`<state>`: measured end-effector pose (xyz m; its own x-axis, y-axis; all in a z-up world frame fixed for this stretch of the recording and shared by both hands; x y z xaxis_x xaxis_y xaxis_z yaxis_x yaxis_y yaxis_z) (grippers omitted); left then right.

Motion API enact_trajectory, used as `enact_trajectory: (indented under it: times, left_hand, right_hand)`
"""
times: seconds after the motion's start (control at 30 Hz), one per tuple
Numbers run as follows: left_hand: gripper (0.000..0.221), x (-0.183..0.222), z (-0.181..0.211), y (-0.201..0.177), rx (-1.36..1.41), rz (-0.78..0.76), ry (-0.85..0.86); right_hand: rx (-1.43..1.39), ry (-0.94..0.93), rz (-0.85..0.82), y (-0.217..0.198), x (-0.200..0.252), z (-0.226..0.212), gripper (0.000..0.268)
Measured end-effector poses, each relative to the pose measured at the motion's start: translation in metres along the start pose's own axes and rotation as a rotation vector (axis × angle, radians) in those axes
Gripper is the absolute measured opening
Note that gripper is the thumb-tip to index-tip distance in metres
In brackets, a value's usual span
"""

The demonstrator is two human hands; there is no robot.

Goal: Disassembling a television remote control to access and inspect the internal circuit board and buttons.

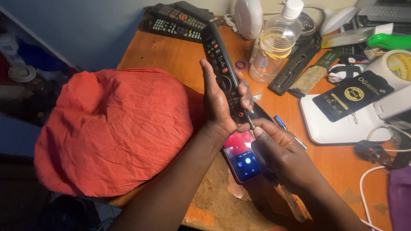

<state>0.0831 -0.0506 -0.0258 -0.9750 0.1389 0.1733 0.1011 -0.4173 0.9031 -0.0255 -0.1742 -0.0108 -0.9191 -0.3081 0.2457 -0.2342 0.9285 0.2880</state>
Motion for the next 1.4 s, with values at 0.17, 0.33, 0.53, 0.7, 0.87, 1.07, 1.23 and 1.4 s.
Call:
enact_trajectory:
  times: [0.17,0.33,0.53,0.7,0.87,1.07,1.23,1.4]
  left_hand:
    - [0.081,0.012,0.005,0.010,-0.162,0.007,0.064]
    - [0.079,0.015,0.005,0.013,-0.151,0.009,0.049]
    - [0.079,0.013,0.007,0.010,-0.105,0.001,0.019]
    - [0.081,0.012,0.006,0.008,-0.166,-0.013,0.039]
    - [0.080,0.015,0.005,0.011,-0.159,0.026,0.050]
    - [0.083,0.012,0.003,0.007,-0.178,0.023,0.057]
    - [0.082,0.014,0.003,0.009,-0.168,0.062,0.097]
    - [0.082,0.014,0.003,0.006,-0.106,0.029,0.098]
  right_hand:
    - [0.186,-0.012,0.126,-0.005,-0.002,0.008,0.033]
    - [0.270,0.001,0.104,-0.001,0.002,0.002,0.034]
    - [0.059,0.023,0.006,0.003,0.001,0.002,0.036]
    - [0.725,-0.194,0.286,-0.003,0.001,0.010,0.028]
    - [0.287,-0.082,0.083,-0.003,0.001,0.008,0.029]
    - [0.887,-0.225,0.342,-0.004,0.001,0.008,0.026]
    - [0.988,-0.355,0.335,-0.004,0.001,0.011,0.025]
    - [0.482,-0.161,0.173,-0.014,-0.002,0.015,0.024]
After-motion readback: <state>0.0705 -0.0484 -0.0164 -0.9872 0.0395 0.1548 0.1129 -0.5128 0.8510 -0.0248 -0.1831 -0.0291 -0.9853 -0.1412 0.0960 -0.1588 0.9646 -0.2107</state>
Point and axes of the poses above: each hand's wrist, its own x-axis away from the middle knuckle, its own y-axis out of the palm, z = x × y, the point moved 2 cm from there along -x, towards the middle knuckle, and after that the axes turned 2 degrees about z, right-handed, at the moved point
